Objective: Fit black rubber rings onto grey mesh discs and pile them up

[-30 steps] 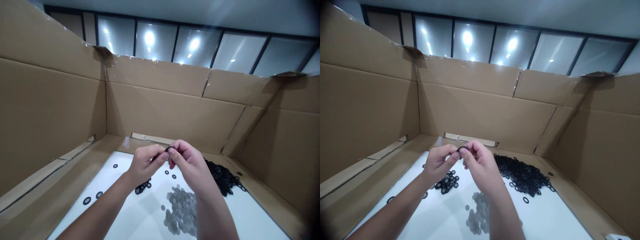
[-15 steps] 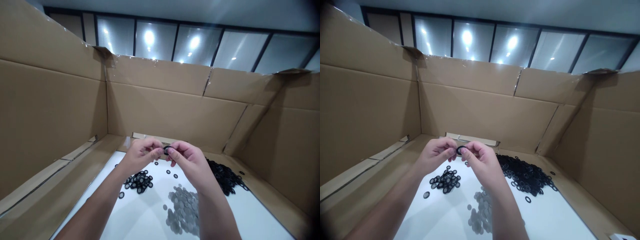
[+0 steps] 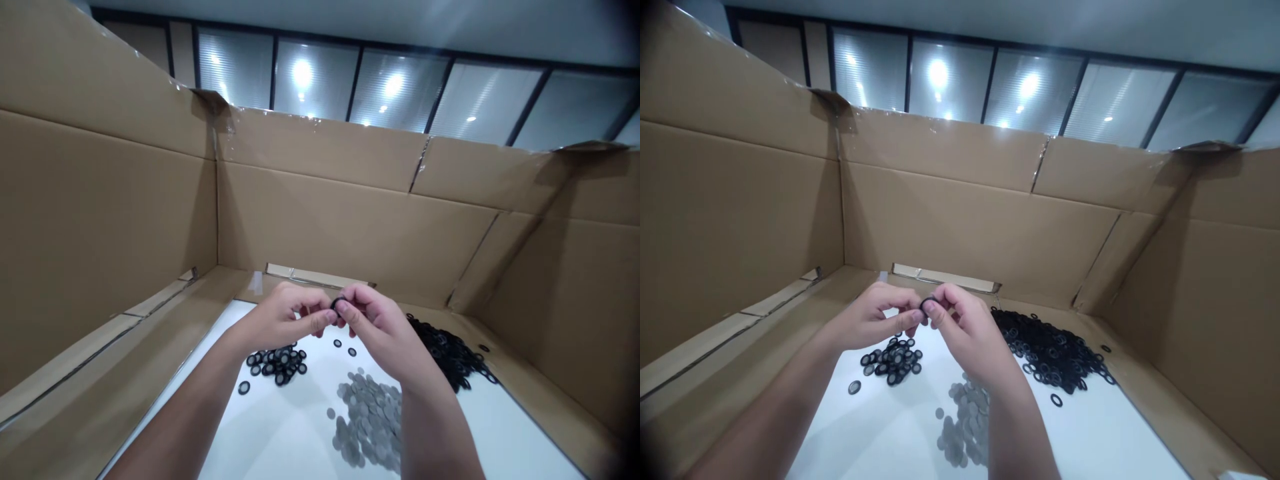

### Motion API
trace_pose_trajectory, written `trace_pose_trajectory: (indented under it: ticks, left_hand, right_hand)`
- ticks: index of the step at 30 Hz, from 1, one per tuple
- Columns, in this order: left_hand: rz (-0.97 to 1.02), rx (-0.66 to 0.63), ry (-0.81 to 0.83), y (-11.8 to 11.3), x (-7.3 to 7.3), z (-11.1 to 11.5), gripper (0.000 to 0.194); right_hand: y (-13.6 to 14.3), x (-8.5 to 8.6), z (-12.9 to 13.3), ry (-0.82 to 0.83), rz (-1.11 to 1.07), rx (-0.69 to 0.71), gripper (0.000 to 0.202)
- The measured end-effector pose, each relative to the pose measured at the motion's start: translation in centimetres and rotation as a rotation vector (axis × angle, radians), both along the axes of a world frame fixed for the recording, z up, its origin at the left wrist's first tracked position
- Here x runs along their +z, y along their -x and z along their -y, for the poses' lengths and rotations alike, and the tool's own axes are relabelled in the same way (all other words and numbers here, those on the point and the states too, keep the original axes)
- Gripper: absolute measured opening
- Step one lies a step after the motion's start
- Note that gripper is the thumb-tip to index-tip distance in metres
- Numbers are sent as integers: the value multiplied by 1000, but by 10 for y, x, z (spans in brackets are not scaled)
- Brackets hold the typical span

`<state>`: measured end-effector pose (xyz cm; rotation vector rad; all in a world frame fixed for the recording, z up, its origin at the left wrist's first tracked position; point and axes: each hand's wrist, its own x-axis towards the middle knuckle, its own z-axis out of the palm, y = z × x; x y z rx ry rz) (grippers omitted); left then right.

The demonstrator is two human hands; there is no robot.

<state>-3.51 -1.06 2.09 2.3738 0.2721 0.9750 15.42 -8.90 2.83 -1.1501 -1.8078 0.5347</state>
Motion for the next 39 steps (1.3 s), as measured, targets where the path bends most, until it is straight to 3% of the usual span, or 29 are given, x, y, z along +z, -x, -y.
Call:
trace_pose_trajectory:
  ticks: [5, 12, 18, 24, 27, 32, 39]
  left_hand:
    - [-55, -107, -7, 2, -2, -2, 31]
    - [329, -46, -45, -12, -9, 2, 29]
    - [515, 88, -169, -24, -18, 13, 28]
    - [638, 203, -364, -27, -17, 18, 30]
    - [596, 169, -357, -24, -14, 16, 31]
    - [333, 12, -165, -14, -11, 3, 24]
    - [203, -62, 12, -9, -15, -9, 33]
  right_hand:
    - [-2, 2, 4, 91, 70, 45, 23]
    - [24, -5, -3, -54, -361, 85, 22]
    - [32, -6, 5, -129, -195, -39, 25]
    - [33, -2, 12, -143, -92, -122, 24]
    - [30, 0, 11, -148, -120, -124, 23]
    - [23, 0, 6, -67, -280, -30, 26]
    - [20, -4, 2, -22, -400, 42, 30]
